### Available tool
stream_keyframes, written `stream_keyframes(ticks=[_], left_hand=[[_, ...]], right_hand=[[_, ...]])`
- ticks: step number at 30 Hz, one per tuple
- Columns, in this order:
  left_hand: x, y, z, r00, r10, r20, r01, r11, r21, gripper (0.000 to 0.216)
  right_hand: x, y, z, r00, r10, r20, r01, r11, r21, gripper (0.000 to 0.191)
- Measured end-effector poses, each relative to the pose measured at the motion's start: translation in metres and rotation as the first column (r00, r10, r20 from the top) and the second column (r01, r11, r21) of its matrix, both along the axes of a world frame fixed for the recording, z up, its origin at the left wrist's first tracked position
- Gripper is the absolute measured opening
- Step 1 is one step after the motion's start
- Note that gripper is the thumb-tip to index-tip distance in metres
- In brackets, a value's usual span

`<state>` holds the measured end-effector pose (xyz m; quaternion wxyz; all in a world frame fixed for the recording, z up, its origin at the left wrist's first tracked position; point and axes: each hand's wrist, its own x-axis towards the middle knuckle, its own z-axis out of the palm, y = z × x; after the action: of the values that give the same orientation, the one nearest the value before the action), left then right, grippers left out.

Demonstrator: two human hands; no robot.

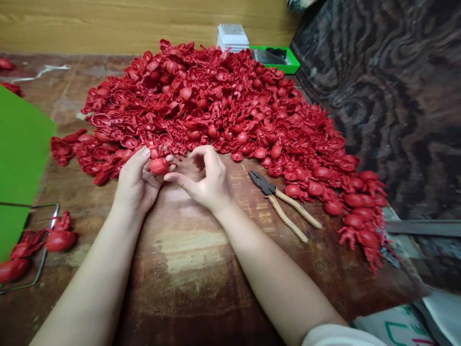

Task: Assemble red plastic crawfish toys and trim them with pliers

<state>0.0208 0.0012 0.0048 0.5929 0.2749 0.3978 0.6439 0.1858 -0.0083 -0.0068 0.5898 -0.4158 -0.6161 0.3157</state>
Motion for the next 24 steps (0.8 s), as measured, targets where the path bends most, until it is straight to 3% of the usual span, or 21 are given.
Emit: stream_keyframes(ticks=[1,3,5,8,12,19,24], left_hand=[[-0.001,0.000,0.000,1.000,0.003,0.008,-0.003,1.000,-0.013,0.034],[-0.002,0.001,0.000,1.000,0.003,0.027,-0.002,0.999,-0.039,0.032],[-0.003,0.002,-0.001,0.999,0.010,0.048,-0.007,0.998,-0.059,0.030],[-0.004,0.003,-0.001,0.996,0.039,0.080,-0.033,0.997,-0.073,0.027],[-0.005,0.002,-0.002,0.996,0.019,0.083,-0.012,0.996,-0.088,0.026],[-0.004,0.002,-0.002,0.999,0.001,0.042,0.002,0.997,-0.074,0.030],[0.000,-0.001,-0.002,0.999,-0.039,0.001,0.039,0.999,-0.031,0.036]], right_hand=[[0.003,-0.003,0.002,0.991,-0.062,0.121,0.045,0.989,0.142,0.057],[0.009,-0.007,0.005,0.938,-0.101,0.333,-0.015,0.944,0.328,0.059],[0.012,-0.010,0.006,0.872,-0.093,0.481,-0.117,0.913,0.390,0.063],[0.010,-0.011,0.002,0.817,-0.061,0.573,-0.213,0.892,0.399,0.062],[0.004,-0.012,-0.002,0.810,-0.045,0.584,-0.230,0.892,0.389,0.061],[-0.001,-0.011,-0.001,0.788,-0.128,0.602,-0.179,0.888,0.423,0.057],[-0.002,-0.007,-0.005,0.906,-0.060,0.418,-0.092,0.938,0.333,0.054]])
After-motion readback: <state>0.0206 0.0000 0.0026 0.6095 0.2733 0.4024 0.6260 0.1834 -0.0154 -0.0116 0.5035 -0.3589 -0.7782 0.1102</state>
